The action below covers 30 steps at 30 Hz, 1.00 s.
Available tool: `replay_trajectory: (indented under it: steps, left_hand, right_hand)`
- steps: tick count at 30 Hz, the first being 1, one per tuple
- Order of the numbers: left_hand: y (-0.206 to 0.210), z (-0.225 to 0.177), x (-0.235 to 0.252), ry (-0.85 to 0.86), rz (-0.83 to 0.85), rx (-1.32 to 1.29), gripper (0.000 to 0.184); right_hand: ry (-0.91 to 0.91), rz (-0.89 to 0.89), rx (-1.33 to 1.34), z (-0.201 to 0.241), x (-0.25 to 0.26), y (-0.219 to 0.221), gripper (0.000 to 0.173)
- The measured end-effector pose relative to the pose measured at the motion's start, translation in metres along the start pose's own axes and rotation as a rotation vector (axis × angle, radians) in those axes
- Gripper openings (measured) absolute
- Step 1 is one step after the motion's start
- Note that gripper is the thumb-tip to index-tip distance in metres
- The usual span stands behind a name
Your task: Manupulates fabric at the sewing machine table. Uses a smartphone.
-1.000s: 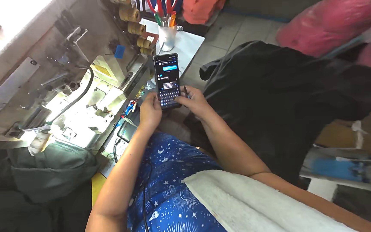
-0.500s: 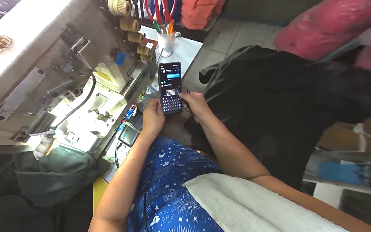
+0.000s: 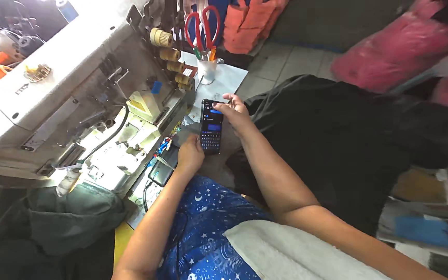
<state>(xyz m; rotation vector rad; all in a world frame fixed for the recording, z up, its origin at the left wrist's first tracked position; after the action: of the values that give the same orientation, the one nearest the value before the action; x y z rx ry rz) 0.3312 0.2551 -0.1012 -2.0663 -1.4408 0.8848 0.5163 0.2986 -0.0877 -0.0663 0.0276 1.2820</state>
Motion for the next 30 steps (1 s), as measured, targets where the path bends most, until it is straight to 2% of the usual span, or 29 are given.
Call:
replay_trajectory:
  steps: [4,10,15,22,30]
  left_hand:
    - [-0.003,0.000,0.001,0.002,0.005,0.021,0.029]
    - [-0.004,0.002,0.000,0.003,0.000,0.020,0.028]
    - [-0.006,0.002,0.000,0.003,0.008,0.018,0.028]
    - [-0.010,0.002,-0.002,0.034,-0.002,-0.051,0.029]
    - [-0.012,0.000,-0.002,0.068,-0.012,-0.176,0.028]
  right_hand:
    - [-0.040,-0.001,-0.128,0.002,0.012,0.006,0.049]
    - [-0.023,-0.047,-0.191,0.000,0.013,0.008,0.051]
    - [-0.026,-0.052,-0.146,0.001,0.013,0.007,0.044]
    - [-0.010,-0.062,-0.061,0.010,0.011,0.005,0.048]
    - [-0.022,-0.072,-0.002,0.027,0.005,0.003,0.041]
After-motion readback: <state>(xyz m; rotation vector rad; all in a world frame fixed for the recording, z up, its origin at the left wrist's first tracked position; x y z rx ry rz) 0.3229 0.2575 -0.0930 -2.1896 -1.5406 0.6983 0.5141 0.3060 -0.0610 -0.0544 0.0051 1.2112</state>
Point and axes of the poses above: each hand's wrist, its own x-axis towards the middle knuckle, its own y-axis out of the palm, z = x × y, the point moved 9 cm from there along x, towards the middle knuckle, and after that the axes turned 2 degrees about -y, right-handed, at the moved point
